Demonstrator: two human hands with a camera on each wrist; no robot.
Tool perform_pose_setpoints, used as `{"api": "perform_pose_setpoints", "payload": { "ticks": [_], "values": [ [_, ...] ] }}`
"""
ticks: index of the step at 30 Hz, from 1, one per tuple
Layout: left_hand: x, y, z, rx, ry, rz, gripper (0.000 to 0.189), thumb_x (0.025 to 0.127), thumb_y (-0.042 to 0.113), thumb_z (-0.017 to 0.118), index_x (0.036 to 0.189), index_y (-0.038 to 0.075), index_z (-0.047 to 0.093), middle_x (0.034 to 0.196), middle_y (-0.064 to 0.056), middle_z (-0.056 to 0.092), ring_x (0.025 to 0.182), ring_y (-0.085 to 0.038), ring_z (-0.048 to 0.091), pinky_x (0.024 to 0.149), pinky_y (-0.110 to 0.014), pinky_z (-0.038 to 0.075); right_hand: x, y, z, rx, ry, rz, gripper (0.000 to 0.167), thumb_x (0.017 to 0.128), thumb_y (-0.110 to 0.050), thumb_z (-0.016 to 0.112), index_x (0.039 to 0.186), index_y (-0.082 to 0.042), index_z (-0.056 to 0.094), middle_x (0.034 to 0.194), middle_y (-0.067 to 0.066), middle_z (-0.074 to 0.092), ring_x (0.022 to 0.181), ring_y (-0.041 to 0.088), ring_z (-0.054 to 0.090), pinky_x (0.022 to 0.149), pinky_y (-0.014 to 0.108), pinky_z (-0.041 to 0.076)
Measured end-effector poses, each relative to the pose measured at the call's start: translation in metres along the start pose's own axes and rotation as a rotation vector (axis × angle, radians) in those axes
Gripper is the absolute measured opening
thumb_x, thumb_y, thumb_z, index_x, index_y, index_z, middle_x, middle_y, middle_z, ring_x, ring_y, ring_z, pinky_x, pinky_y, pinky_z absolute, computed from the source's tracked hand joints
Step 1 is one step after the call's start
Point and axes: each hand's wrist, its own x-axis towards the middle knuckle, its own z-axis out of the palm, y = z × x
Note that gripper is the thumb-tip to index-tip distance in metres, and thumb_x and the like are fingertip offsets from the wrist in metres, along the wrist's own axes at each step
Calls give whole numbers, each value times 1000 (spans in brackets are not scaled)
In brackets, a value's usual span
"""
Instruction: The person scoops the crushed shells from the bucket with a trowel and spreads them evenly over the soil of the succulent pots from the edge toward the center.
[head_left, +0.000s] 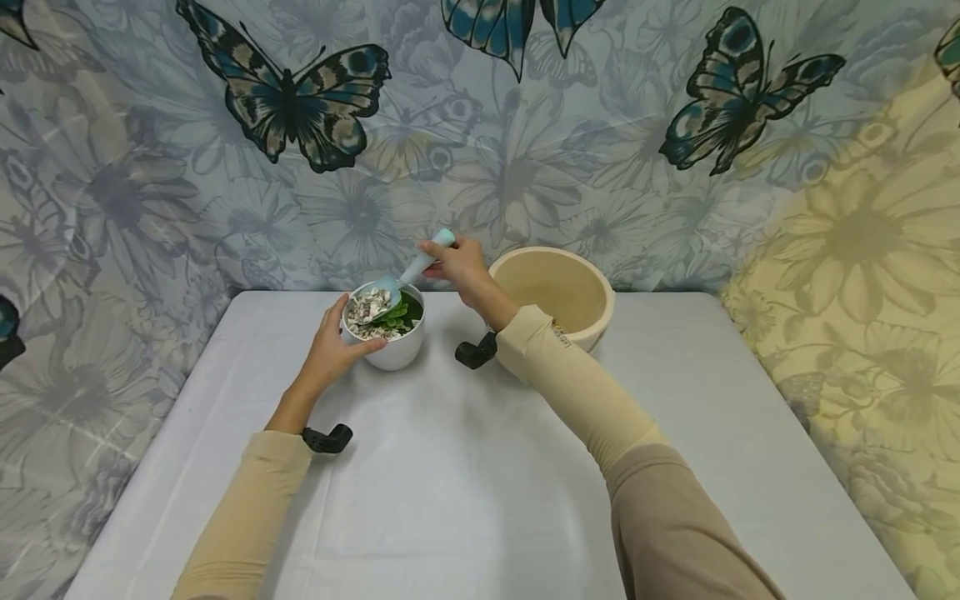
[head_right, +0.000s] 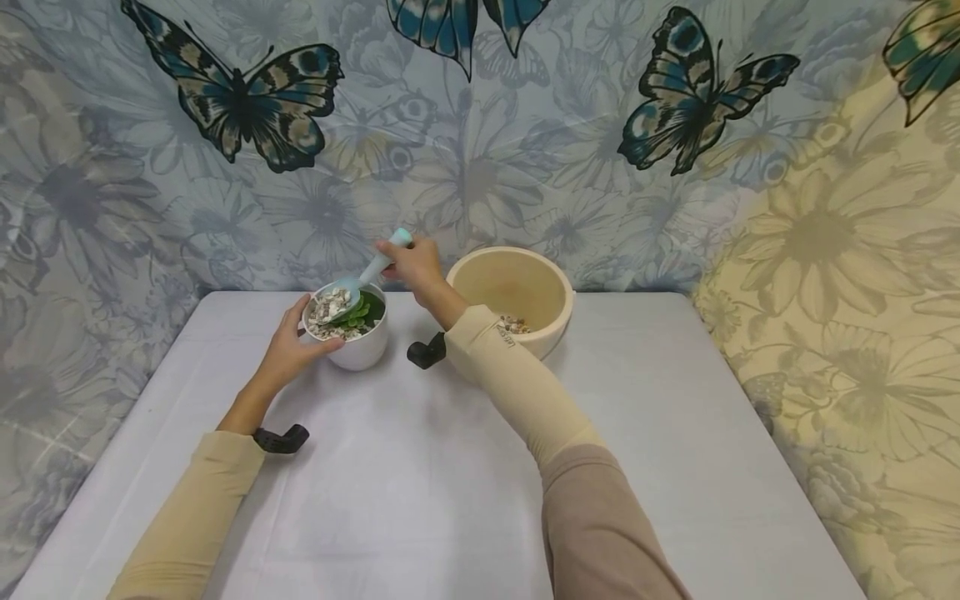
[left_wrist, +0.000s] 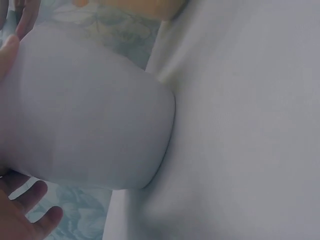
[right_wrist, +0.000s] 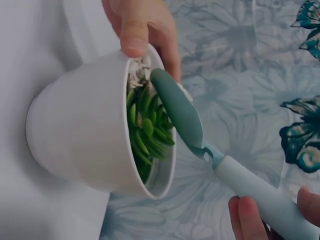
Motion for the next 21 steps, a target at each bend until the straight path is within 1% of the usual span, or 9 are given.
{"api": "perform_pose_setpoints", "payload": {
  "ticks": [2,4,6,9,12,16,19,21],
  "values": [
    [1,1,-2,10,-17,-10,112,80,47,77,158,13,5,161,-19,15,148,-40,19,118,-59,24,1,-2,-3,-4,4,6,31,94,-16,64,117,4,59,120,18,64,107,32,68,83,31,59],
    [4,1,-5,20,-40,-13,113,80,49,77,158,13,4,161,-19,14,148,-40,18,117,-60,23,3,-5,-5,-15,4,-3,33,94,-16,65,119,5,59,120,18,64,106,32,68,83,32,59],
    [7,2,-7,28,-61,-12,114,79,49,77,158,14,3,162,-19,12,149,-41,16,117,-61,23,3,-6,-7,-22,1,-13,34,94,-16,66,119,6,59,115,16,64,105,32,68,83,32,59],
    [11,0,-8,21,-75,-11,114,79,48,77,158,14,3,163,-19,10,150,-39,14,118,-58,23,3,-8,-6,-43,-13,-25,34,93,-15,67,117,7,60,105,12,64,101,30,69,83,32,59],
    [11,-2,-8,10,-71,-22,113,79,47,78,159,15,3,163,-18,10,150,-37,14,119,-56,23,2,-9,-5,-84,-27,-38,32,92,-15,67,115,7,61,99,9,63,98,30,69,82,30,59],
    [10,-3,-6,-3,-49,-23,113,79,48,78,159,17,4,163,-17,12,150,-38,16,118,-58,24,3,-9,-4,-113,-28,-65,30,94,-16,66,113,6,60,99,8,61,101,32,68,82,30,59],
    [8,-2,-5,1,-29,-39,114,78,50,78,159,17,4,162,-18,13,149,-40,17,117,-60,24,4,-6,-7,-66,-23,-47,27,94,-15,65,111,5,60,100,8,61,103,32,68,83,30,59],
    [6,-1,-4,12,-22,-52,115,78,51,77,159,16,3,162,-18,12,149,-41,16,117,-62,23,6,-3,-9,-24,-20,-25,24,94,-15,64,108,5,61,98,8,62,99,30,70,81,30,60]
  ]
}}
